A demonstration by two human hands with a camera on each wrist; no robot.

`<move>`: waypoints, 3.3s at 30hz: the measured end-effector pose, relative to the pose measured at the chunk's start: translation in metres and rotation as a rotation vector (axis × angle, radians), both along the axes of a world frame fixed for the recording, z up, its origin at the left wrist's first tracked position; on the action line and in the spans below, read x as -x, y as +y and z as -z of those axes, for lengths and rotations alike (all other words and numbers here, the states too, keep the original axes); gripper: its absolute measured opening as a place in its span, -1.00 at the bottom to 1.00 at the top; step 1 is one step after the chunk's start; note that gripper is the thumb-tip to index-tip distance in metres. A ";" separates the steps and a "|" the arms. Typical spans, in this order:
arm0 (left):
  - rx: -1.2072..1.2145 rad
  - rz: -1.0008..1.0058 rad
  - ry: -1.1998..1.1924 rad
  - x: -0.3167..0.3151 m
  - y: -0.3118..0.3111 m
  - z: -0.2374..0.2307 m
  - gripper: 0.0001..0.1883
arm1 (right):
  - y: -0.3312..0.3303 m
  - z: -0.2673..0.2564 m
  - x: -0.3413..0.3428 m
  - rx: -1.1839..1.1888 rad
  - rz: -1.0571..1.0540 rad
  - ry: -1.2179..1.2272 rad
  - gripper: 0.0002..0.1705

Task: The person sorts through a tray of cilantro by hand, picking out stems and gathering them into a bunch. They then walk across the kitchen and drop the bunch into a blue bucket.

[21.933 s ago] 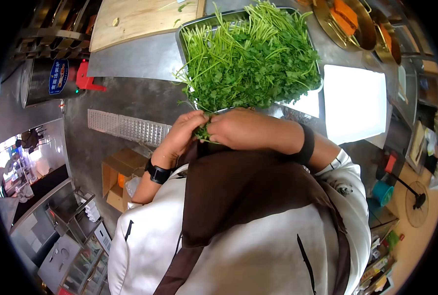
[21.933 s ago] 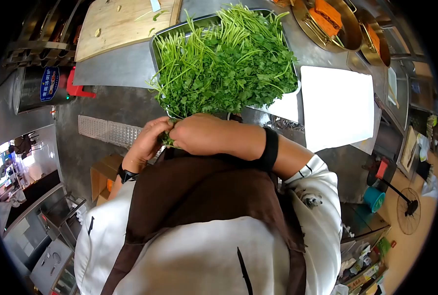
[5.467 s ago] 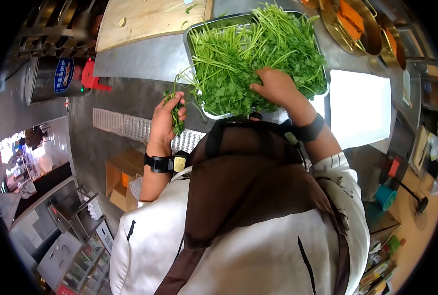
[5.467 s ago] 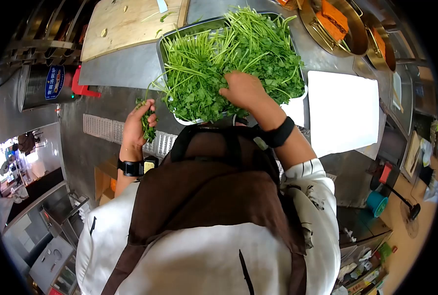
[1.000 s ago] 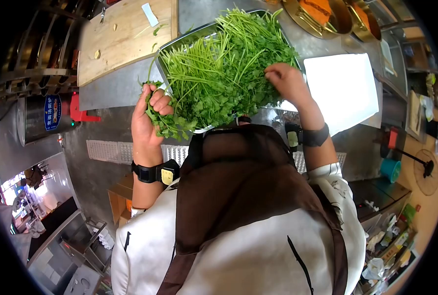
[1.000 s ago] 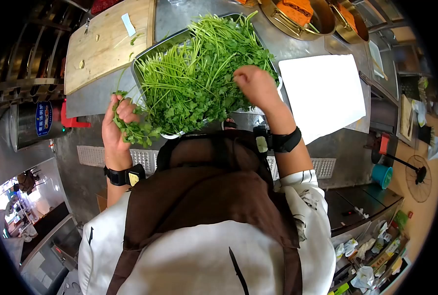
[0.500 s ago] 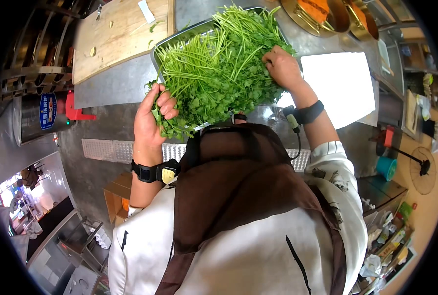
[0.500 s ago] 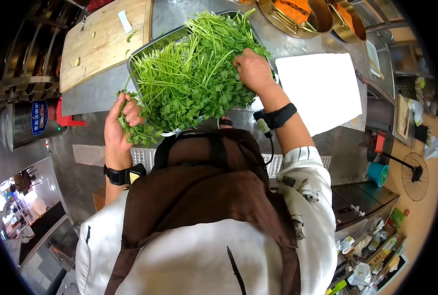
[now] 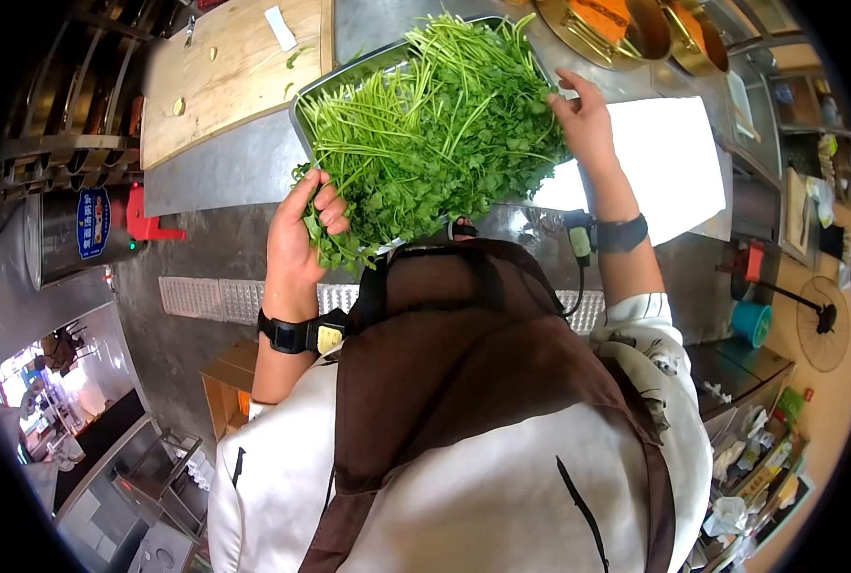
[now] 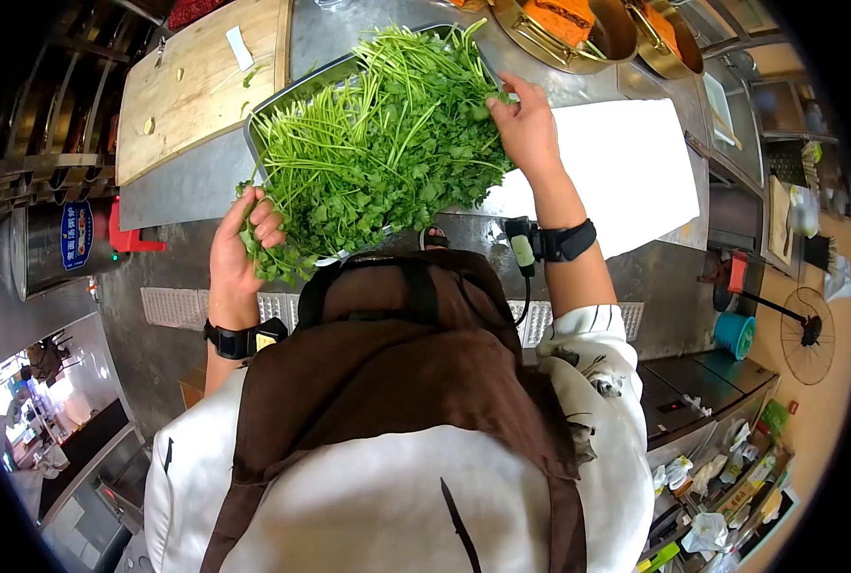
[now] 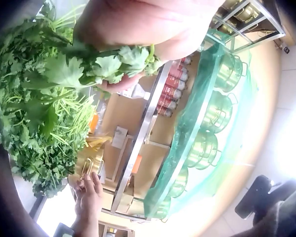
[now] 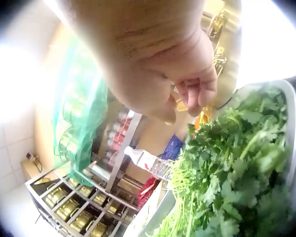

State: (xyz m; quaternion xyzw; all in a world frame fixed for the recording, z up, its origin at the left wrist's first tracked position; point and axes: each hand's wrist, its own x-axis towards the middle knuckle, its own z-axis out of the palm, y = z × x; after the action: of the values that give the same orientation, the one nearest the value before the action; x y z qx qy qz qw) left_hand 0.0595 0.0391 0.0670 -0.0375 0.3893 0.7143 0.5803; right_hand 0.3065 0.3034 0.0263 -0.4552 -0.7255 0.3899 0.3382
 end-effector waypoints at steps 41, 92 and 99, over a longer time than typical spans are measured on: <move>0.564 0.095 1.094 0.023 -0.011 0.106 -0.61 | -0.061 0.017 0.088 -0.047 -0.178 -0.320 -0.46; 0.102 0.059 0.273 0.000 -0.015 0.004 -0.82 | -0.050 -0.002 0.070 0.838 -0.451 0.301 -0.84; 0.052 0.187 0.304 -0.016 0.014 0.008 -0.77 | -0.052 -0.005 0.064 1.081 -0.517 0.646 -0.83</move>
State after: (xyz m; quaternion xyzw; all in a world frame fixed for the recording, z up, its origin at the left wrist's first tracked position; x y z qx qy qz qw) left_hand 0.0754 0.0533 0.0587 0.0921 0.4927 0.6442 0.5777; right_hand 0.2422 0.2510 0.0314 -0.2329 -0.3767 0.8824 0.1589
